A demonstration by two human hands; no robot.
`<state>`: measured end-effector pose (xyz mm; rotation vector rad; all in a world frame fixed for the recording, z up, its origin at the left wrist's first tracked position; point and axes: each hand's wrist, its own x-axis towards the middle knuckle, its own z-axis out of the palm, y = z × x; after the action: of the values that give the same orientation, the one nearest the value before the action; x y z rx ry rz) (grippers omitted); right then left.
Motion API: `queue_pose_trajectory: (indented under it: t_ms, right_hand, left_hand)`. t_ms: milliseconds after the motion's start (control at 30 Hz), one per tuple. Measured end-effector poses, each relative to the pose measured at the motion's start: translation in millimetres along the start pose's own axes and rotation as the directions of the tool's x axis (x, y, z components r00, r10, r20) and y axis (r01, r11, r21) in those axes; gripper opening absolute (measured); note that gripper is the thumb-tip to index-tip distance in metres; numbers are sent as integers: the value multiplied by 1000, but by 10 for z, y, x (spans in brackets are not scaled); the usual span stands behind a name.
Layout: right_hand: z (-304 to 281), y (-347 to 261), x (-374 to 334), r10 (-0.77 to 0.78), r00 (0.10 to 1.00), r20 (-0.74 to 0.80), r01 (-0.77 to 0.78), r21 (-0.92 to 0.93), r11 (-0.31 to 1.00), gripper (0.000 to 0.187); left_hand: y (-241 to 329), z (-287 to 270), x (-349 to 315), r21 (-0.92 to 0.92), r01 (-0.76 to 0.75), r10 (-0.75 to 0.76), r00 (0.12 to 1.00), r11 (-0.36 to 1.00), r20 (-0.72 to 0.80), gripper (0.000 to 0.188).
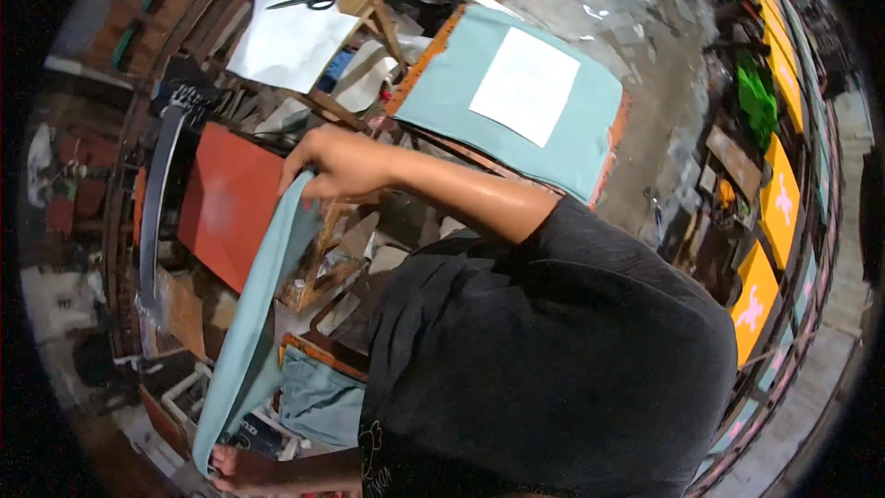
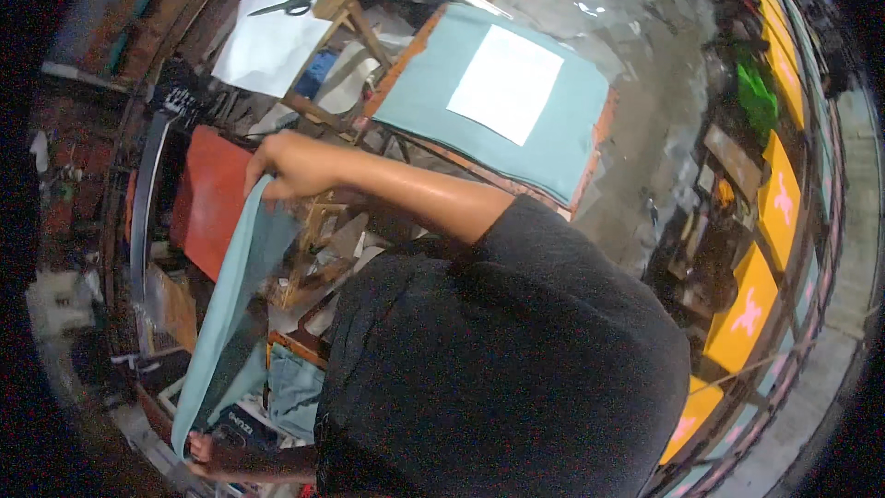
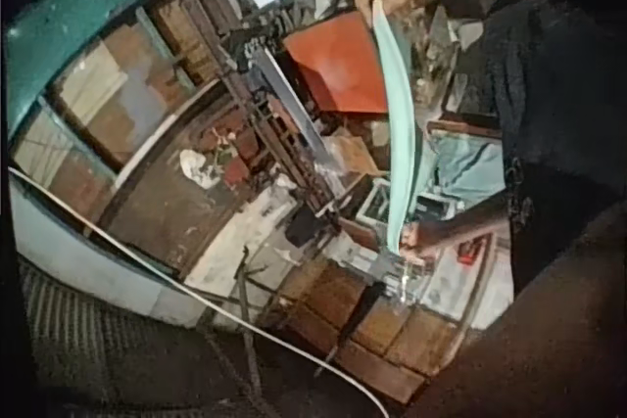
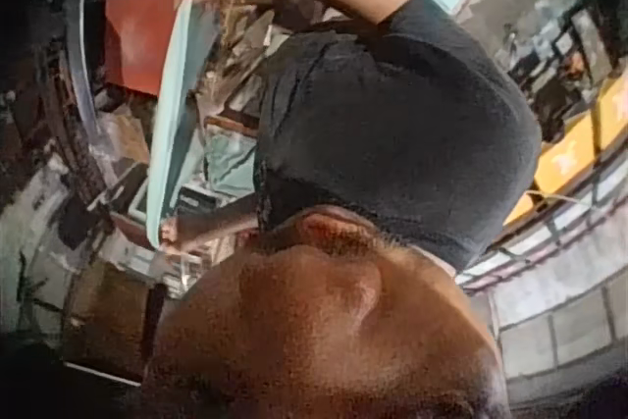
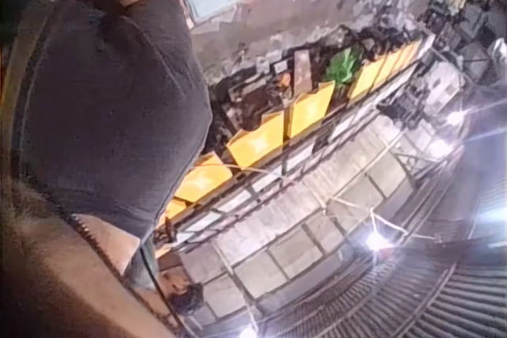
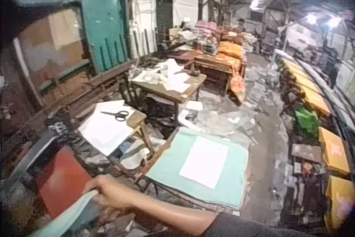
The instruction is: The person repeatedly assembles small decorative items by placing a paper cutout onto a light blue fabric, folding the fabric over a wooden frame, and wiping the surface with a cloth. The person handles the items one at a time, repeatedly resetting and reassembling them on a cluttered workbench.
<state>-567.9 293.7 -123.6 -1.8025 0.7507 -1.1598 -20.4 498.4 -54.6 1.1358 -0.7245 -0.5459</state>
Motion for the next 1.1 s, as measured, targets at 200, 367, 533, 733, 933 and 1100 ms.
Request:
queue_pose_trajectory:
  t_ms: [200,367,533,733,933,1100]
  right_hand:
    - [-406,-619,111,59,989,-136,-59,-2,998,25]
    - [-609,-1222,403,-49,984,-170,52,15,999,9]
    - [-653,-897,1037,48,997,-52,-45,62,997,12]
    - [-481,-104,2516,185,983,3,-184,-47,982,42]
    - [-449,-250,2937,-157,987,-40,144,-232,962,21]
    - [-195,420,2091,-203,972,-122,178,-188,966,25]
  left_hand:
    - [504,-77,169,-78,-1,8,996,997,91,40]
    - [709,-85,238,-196,-34,87,959,980,270,39]
    - [161,65,737,132,-213,181,959,968,219,34]
    - [-485,679,2161,20,344,-342,923,939,178,33]
    - [-306,919,2548,-129,-81,113,958,988,262,30]
    - [-1112,556,1830,-254,-48,80,990,966,118,30]
